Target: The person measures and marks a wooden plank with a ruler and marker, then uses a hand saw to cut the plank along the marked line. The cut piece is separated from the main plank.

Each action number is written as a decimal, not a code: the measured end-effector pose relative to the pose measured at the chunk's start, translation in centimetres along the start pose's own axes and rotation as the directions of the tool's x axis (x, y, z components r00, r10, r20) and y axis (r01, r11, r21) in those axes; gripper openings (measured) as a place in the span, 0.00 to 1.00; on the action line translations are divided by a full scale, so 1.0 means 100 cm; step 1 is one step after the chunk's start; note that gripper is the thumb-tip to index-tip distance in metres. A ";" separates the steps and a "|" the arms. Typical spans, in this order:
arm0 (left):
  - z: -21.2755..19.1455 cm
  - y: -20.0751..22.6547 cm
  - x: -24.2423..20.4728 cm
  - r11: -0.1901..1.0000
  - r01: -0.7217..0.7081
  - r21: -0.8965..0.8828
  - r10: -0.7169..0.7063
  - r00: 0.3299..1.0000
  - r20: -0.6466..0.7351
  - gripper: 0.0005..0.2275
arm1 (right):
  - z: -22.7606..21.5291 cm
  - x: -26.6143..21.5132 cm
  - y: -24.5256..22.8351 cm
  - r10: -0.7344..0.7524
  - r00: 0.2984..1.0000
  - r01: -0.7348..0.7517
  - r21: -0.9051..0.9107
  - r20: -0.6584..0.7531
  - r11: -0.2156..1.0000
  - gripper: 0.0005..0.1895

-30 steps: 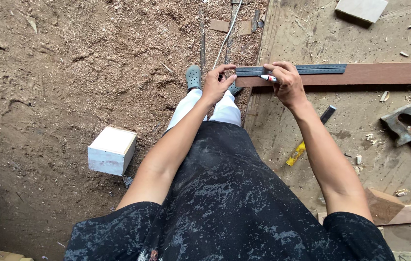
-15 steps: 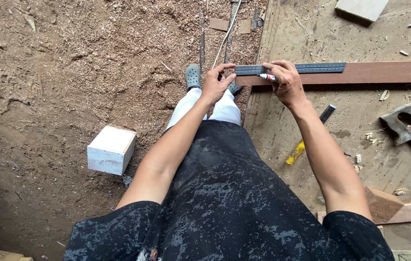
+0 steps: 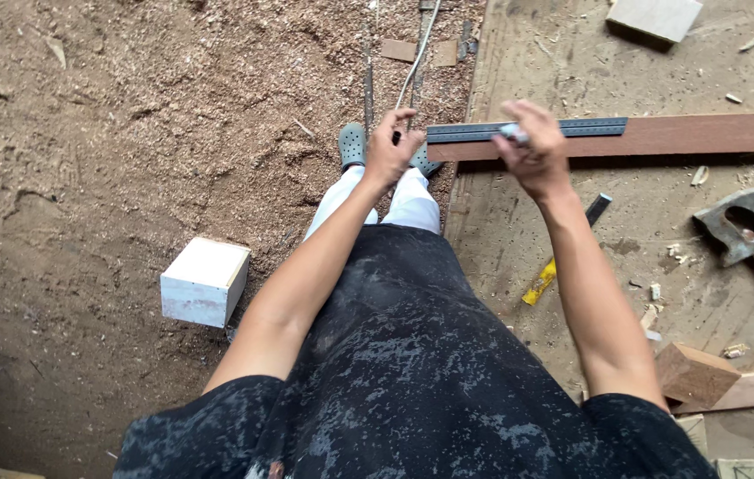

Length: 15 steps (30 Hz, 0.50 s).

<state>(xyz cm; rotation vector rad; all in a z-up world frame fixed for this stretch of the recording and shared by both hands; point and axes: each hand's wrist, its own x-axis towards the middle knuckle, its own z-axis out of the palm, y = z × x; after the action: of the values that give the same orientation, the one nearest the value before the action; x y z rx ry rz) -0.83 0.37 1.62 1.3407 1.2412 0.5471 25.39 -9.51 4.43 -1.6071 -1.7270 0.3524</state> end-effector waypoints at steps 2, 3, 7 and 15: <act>-0.003 0.007 0.006 0.998 -0.020 -0.065 0.021 1.000 0.016 0.12 | -0.011 -0.013 0.009 0.395 0.916 -0.385 0.124 -0.065 0.914 0.16; -0.003 0.011 0.009 0.995 -0.031 -0.097 0.033 0.999 0.024 0.13 | -0.016 -0.021 0.013 0.573 0.816 -0.551 0.195 -0.076 0.811 0.14; 0.001 0.025 0.016 0.999 -0.026 -0.033 0.026 1.000 0.010 0.13 | -0.030 -0.060 0.016 0.577 0.779 -0.492 0.333 -0.246 0.805 0.07; 0.024 0.031 0.019 0.968 -0.126 0.215 0.110 0.990 0.082 0.15 | -0.014 -0.100 -0.003 0.867 0.497 -0.550 0.788 0.042 0.277 0.14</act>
<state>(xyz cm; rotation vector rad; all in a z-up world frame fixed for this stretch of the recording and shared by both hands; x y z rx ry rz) 2.96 1.73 3.24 1.6153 1.1960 0.4510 25.59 -19.40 2.32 -1.5663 -0.2412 0.9486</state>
